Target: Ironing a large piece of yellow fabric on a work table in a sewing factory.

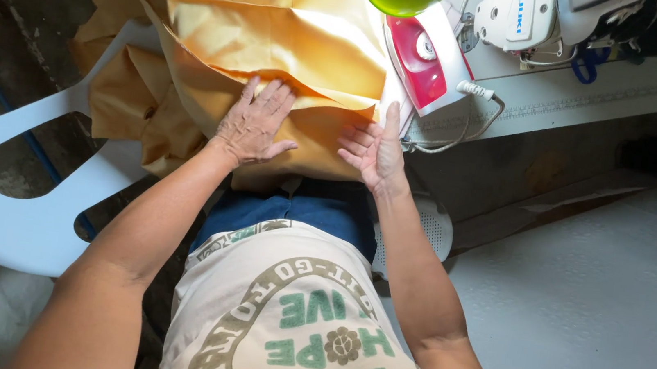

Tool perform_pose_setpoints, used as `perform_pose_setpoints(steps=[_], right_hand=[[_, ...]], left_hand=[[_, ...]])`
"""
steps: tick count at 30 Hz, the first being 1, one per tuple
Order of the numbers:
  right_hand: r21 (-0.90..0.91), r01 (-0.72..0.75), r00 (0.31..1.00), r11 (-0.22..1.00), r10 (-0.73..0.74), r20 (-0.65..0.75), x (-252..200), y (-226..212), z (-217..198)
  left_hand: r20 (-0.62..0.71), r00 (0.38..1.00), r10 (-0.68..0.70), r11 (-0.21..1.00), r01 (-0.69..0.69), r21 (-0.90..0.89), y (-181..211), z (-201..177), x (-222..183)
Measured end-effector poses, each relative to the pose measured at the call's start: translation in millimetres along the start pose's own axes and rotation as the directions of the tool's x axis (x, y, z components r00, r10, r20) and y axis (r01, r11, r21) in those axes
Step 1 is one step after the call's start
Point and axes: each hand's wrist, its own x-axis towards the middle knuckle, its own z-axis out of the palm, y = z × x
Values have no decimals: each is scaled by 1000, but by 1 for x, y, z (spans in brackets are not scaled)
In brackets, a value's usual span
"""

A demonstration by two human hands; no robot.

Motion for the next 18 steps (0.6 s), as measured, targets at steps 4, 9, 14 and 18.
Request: perform_pose_setpoints(steps=[4,9,14,18], right_hand=[[-35,36,999,999,-37,-7,-3,-10,5],[-25,72,997,997,-71,44,48,31,-26],[-137,103,994,985,-96,56,48,41,-18],[-214,194,975,957,-213,-68,66,35,-21]], left_hand=[[46,999,19,999,-18,-34,-2,-3,-3],[56,998,15,1000,-15,12,-19,-2,-24],[2,1000,-21,999,21,-43,-9,-9,-14],[-47,999,11,1000,-10,21,4,0,4]])
